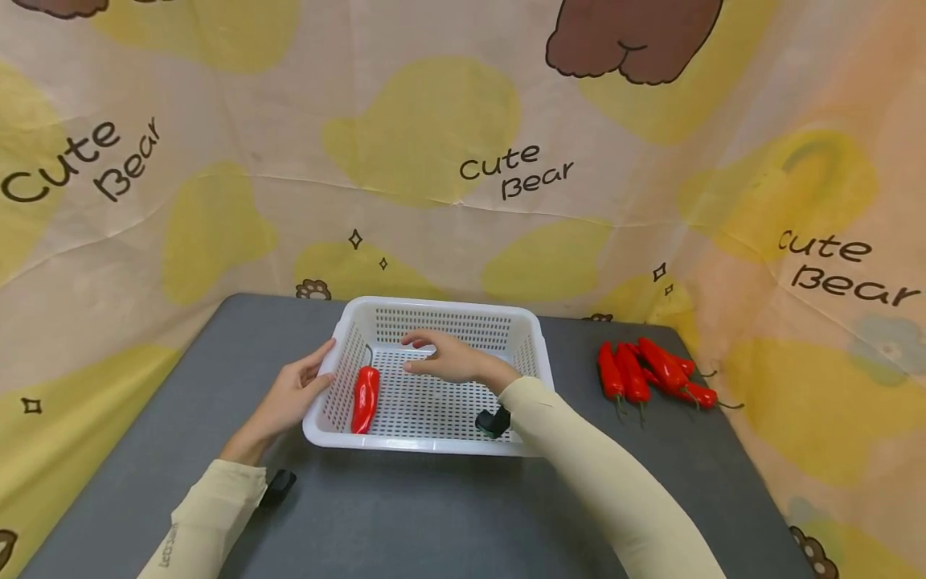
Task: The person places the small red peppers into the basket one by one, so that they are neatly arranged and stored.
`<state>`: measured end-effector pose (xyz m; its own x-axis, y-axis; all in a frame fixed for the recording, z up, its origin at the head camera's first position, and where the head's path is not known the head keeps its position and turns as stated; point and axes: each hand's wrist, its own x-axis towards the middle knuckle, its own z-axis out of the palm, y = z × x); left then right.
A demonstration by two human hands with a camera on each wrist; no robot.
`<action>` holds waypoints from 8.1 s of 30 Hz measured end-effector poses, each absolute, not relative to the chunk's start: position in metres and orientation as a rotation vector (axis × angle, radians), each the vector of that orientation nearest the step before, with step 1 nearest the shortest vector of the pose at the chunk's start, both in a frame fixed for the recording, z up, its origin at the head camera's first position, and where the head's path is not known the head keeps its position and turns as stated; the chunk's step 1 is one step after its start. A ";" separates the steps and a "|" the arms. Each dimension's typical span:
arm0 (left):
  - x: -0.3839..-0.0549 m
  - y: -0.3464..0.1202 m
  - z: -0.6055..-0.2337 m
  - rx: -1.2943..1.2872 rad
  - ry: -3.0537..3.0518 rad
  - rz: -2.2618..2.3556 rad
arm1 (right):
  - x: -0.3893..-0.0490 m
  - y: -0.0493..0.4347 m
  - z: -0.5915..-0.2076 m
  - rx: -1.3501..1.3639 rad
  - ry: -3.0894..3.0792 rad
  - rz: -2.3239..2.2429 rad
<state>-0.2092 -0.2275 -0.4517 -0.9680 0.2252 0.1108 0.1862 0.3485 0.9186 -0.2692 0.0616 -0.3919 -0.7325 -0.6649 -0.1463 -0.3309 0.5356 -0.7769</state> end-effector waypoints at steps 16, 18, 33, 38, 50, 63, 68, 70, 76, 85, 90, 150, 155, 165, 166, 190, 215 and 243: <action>-0.207 -0.224 -0.462 0.375 2.610 1.807 | -0.251 0.126 -0.365 -0.857 2.395 -1.214; -0.208 -0.223 -0.462 0.381 2.610 1.808 | -0.249 0.134 -0.362 -0.872 2.415 -1.226; -0.207 -0.222 -0.462 0.336 2.585 1.837 | -0.234 0.196 -0.355 -0.782 2.503 -1.302; -0.207 -0.221 -0.462 0.344 2.582 1.840 | -0.230 0.217 -0.356 -0.742 2.541 -1.323; -0.207 -0.222 -0.463 0.322 2.594 1.817 | -0.229 0.264 -0.366 -0.608 2.689 -1.266; -0.206 -0.221 -0.465 0.319 2.605 1.819 | -0.227 0.305 -0.389 -0.500 2.784 -1.243; -0.207 -0.220 -0.468 0.334 2.608 1.818 | -0.228 0.322 -0.397 -0.412 2.791 -1.238; -0.207 -0.220 -0.469 0.332 2.602 1.826 | -0.227 0.327 -0.399 -0.390 2.784 -1.251; -0.207 -0.221 -0.470 0.339 2.625 1.819 | -0.226 0.340 -0.408 -0.342 2.757 -1.274; -0.207 -0.221 -0.469 0.347 2.608 1.832 | -0.233 0.362 -0.429 -0.227 2.746 -1.265; -0.206 -0.220 -0.470 0.339 2.605 1.825 | -0.235 0.367 -0.438 -0.217 2.805 -1.206; -0.205 -0.222 -0.468 0.338 2.575 1.890 | -0.255 0.334 -0.473 -0.395 3.090 -0.749; -0.205 -0.222 -0.467 0.340 2.576 1.890 | -0.255 0.332 -0.472 -0.446 3.110 -0.775; -0.204 -0.221 -0.466 0.314 2.562 1.890 | -0.252 0.347 -0.454 -0.187 3.006 -1.134; -0.204 -0.221 -0.466 0.313 2.560 1.894 | -0.251 0.349 -0.452 -0.150 2.990 -1.180; -0.204 -0.221 -0.472 0.309 2.566 1.869 | -0.250 0.336 -0.425 0.135 2.803 -1.892; -0.205 -0.220 -0.469 0.340 2.563 1.901 | -0.261 0.273 -0.382 -0.370 2.749 -2.031; -0.205 -0.221 -0.470 0.333 2.582 1.894 | -0.285 0.188 -0.351 -0.730 2.572 -1.883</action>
<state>-0.2047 -0.2213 -0.4700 -0.9756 0.1200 0.1840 0.2115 0.2877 0.9341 -0.2855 0.1876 -0.3514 -0.8924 -0.2757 0.3572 -0.4238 0.2404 -0.8733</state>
